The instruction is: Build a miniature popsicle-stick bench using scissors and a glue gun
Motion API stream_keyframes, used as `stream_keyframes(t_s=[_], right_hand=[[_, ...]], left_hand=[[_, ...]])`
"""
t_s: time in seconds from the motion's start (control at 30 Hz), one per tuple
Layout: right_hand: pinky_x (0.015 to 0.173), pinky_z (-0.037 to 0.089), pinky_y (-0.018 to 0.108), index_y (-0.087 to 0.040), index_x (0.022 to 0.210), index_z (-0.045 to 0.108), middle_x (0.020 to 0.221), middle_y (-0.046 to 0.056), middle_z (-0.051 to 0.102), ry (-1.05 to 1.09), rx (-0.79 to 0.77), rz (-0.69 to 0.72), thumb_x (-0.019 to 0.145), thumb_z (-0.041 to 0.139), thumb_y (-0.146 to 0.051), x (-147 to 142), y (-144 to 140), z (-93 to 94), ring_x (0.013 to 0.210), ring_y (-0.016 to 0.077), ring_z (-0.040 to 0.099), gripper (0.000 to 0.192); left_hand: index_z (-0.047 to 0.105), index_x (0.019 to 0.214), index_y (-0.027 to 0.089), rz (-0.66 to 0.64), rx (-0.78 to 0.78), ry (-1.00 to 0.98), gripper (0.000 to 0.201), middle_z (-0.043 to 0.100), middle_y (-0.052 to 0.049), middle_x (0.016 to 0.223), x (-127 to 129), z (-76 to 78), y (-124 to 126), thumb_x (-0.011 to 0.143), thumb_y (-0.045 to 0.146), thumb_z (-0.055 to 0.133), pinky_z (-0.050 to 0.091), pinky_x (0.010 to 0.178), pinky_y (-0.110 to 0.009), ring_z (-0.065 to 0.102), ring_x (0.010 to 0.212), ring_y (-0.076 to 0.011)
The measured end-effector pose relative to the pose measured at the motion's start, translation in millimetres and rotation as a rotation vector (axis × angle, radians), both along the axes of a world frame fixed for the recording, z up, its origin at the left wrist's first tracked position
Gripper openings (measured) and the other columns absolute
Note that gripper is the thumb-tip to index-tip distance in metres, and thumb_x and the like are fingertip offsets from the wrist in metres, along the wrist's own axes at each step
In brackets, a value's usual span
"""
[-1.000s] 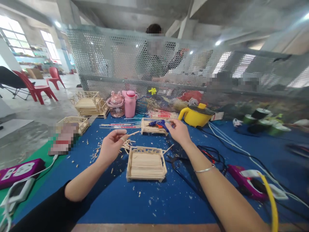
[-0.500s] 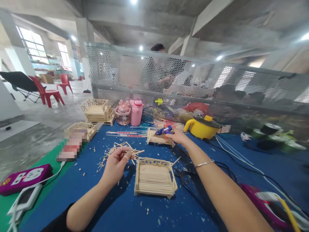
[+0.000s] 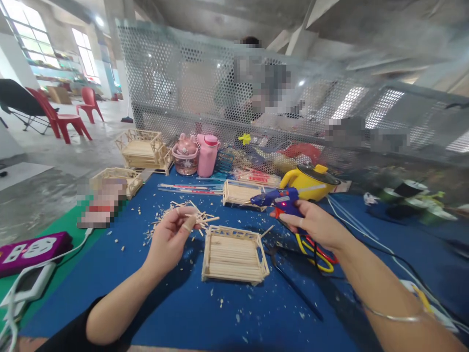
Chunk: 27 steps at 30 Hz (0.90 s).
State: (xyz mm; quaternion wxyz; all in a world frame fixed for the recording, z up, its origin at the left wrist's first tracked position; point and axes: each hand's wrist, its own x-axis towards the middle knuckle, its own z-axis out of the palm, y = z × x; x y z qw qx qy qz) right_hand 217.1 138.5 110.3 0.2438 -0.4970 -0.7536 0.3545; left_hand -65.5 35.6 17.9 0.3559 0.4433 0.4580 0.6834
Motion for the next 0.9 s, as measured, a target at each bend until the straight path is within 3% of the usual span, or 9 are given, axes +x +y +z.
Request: stream_keyframes(t_s=[0.23,0.43,0.6,0.9], right_hand=[[0.043,0.034,0.027,-0.018,0.081,0.068,0.048,-0.001,0.049,-0.208,0.042,0.047,0.079,0.049,-0.058,14,-19,1.9,0.043,0.0131,0.043,0.044],[0.051,0.04,0.028,-0.018,0.077,0.067,0.053,0.001,0.056,-0.306,0.157,0.087,0.079,0.05,-0.055,4,-26,4.8,0.049,0.0145,0.049,0.04],[0.053,0.04,0.027,-0.019,0.075,0.064,0.052,-0.001,0.053,-0.353,0.154,0.083,0.081,0.048,-0.053,3,-28,4.1,0.05,0.0143,0.049,0.039],[0.063,0.043,0.03,-0.018,0.078,0.062,0.071,0.004,0.062,-0.384,0.168,0.092,0.083,0.046,-0.055,1,-31,5.2,0.065,0.0181,0.054,0.041]], left_hand=[[0.059,0.096,0.017,0.078,-0.018,0.016,0.024,0.064,0.001,0.071,-1,5.8,-2,0.078,0.033,0.063,0.05,0.068,-0.023,0.064,0.068,-0.0117],[0.059,0.095,0.017,0.07,-0.044,0.045,0.024,0.065,0.001,0.072,-2,5.1,0,0.077,0.033,0.063,0.05,0.068,-0.023,0.063,0.068,-0.0114],[0.059,0.096,0.018,0.067,-0.049,0.064,0.024,0.064,0.001,0.071,-3,3.6,-2,0.078,0.032,0.063,0.049,0.07,-0.023,0.064,0.07,-0.0121],[0.061,0.093,0.017,0.059,-0.045,0.075,0.023,0.064,0.0,0.073,-4,3.0,-1,0.076,0.033,0.064,0.049,0.069,-0.024,0.063,0.068,-0.0123]])
